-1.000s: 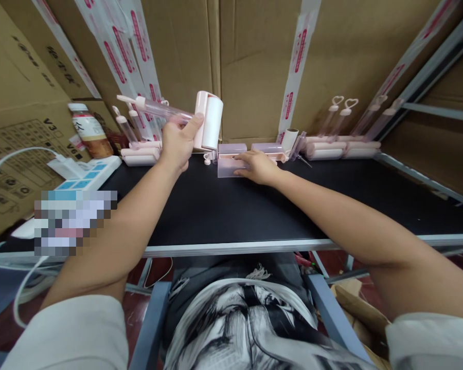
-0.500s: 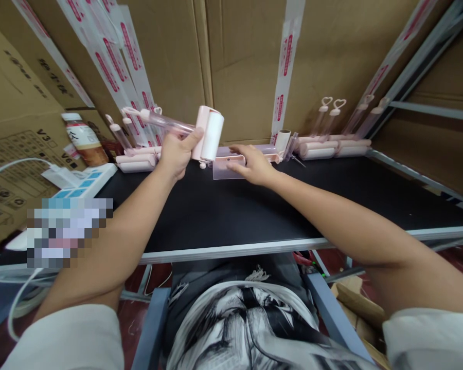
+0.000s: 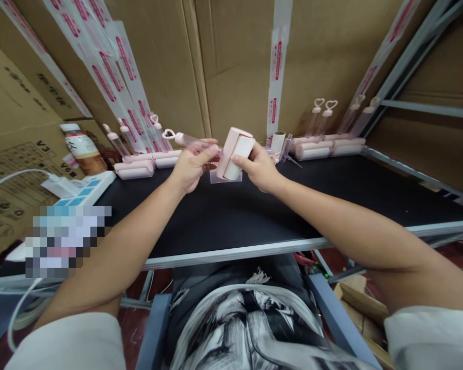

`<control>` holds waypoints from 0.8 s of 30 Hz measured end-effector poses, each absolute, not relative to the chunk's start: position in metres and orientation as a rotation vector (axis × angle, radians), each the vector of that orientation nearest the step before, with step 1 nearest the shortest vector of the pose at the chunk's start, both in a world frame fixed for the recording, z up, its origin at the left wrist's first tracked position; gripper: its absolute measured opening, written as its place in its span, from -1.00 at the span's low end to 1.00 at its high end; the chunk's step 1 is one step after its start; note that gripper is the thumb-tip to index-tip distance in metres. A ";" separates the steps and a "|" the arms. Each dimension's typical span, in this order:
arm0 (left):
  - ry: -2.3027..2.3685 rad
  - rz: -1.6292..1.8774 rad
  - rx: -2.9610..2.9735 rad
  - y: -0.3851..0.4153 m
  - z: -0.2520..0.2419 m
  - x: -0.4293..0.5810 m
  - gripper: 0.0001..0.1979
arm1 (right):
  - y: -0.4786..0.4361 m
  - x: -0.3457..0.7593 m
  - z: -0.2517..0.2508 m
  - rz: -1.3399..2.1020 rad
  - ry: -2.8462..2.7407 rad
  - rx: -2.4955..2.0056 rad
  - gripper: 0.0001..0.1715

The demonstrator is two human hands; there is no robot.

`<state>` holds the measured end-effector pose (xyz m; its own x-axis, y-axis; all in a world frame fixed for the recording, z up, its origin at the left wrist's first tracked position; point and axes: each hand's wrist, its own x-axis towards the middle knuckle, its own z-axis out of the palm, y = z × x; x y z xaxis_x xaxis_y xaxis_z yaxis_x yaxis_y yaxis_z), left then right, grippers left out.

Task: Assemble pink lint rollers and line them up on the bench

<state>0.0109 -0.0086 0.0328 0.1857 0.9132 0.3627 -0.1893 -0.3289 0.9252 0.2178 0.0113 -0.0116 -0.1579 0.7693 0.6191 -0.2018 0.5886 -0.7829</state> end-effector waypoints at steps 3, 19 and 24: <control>0.773 1.494 1.399 0.002 0.045 -0.013 -0.42 | 0.016 0.224 -0.011 0.877 -1.451 -0.529 -0.15; 0.913 1.250 2.320 -0.017 0.031 0.002 -0.40 | 0.003 0.234 -0.008 0.574 -1.736 -0.712 -0.41; 0.880 1.447 2.347 -0.022 0.035 0.011 -0.49 | -0.006 0.226 -0.013 0.484 -1.936 -0.678 -0.44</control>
<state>0.0110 -0.0219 0.0350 0.3259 0.6079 0.7241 0.3632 -0.7876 0.4977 0.2264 -0.0058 -0.0126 -0.3549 0.6440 0.6777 0.2490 0.7638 -0.5955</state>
